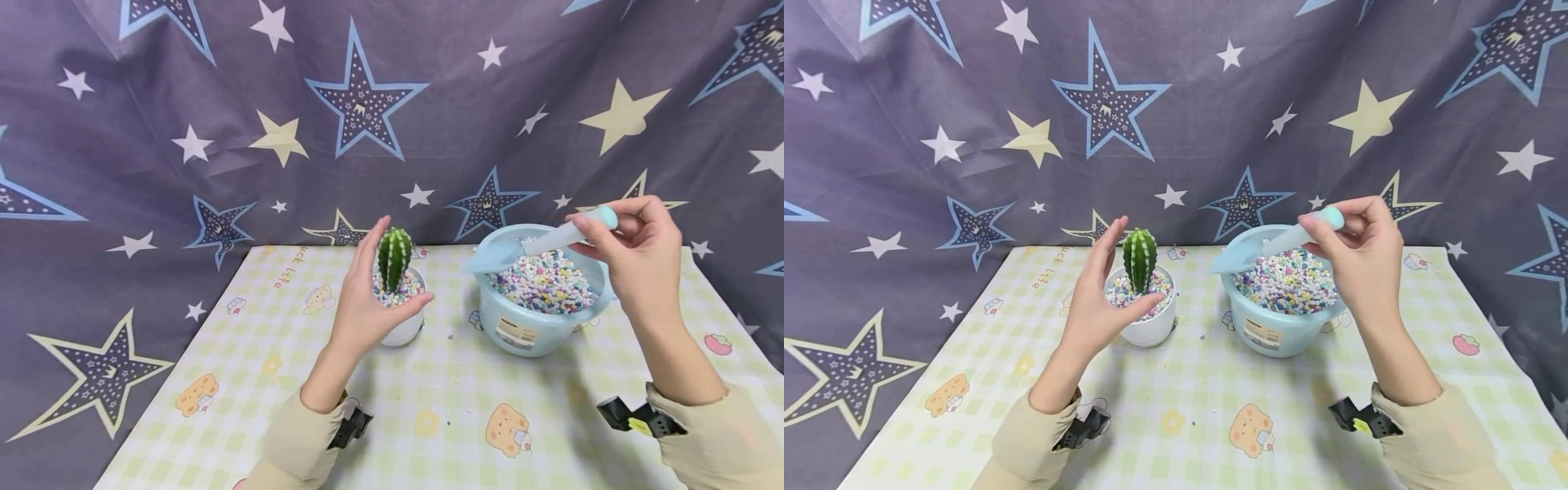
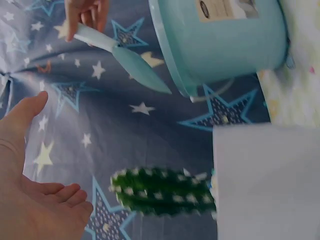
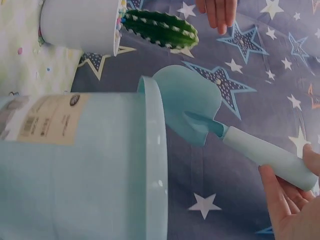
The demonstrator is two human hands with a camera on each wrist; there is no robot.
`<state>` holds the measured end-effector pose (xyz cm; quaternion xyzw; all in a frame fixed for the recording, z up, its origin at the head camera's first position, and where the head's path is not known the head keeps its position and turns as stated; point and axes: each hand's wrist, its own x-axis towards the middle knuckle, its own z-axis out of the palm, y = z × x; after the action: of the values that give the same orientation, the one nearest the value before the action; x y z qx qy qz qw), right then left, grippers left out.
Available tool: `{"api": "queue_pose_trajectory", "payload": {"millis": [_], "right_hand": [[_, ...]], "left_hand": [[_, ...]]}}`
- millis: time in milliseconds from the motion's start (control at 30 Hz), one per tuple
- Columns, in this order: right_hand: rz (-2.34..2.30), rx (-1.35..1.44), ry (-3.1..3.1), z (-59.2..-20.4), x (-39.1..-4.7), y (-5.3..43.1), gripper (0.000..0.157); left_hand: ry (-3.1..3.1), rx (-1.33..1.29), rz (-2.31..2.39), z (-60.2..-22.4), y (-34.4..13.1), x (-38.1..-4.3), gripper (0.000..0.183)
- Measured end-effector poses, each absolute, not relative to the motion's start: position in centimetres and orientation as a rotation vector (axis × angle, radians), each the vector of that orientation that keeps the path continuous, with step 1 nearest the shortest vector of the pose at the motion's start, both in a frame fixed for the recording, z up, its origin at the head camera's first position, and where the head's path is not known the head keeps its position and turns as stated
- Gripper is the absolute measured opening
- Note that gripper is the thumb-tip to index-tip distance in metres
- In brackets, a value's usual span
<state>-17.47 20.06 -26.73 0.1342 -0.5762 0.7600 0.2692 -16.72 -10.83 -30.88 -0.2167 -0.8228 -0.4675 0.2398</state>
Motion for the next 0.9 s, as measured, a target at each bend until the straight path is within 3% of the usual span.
{"api": "queue_pose_trajectory", "payload": {"millis": [400, 900], "right_hand": [[2.103, 0.289, -1.356, -26.7, -17.3, 23.2, 0.025], [2.114, 0.329, -1.474, -27.3, -17.5, 28.1, 0.021]], "left_hand": [[-2.271, -0.757, -1.458, -31.3, -5.7, -17.4, 0.101], [-2.625, -0.519, -1.552, -36.1, -1.5, -20.2, 0.1]]}}
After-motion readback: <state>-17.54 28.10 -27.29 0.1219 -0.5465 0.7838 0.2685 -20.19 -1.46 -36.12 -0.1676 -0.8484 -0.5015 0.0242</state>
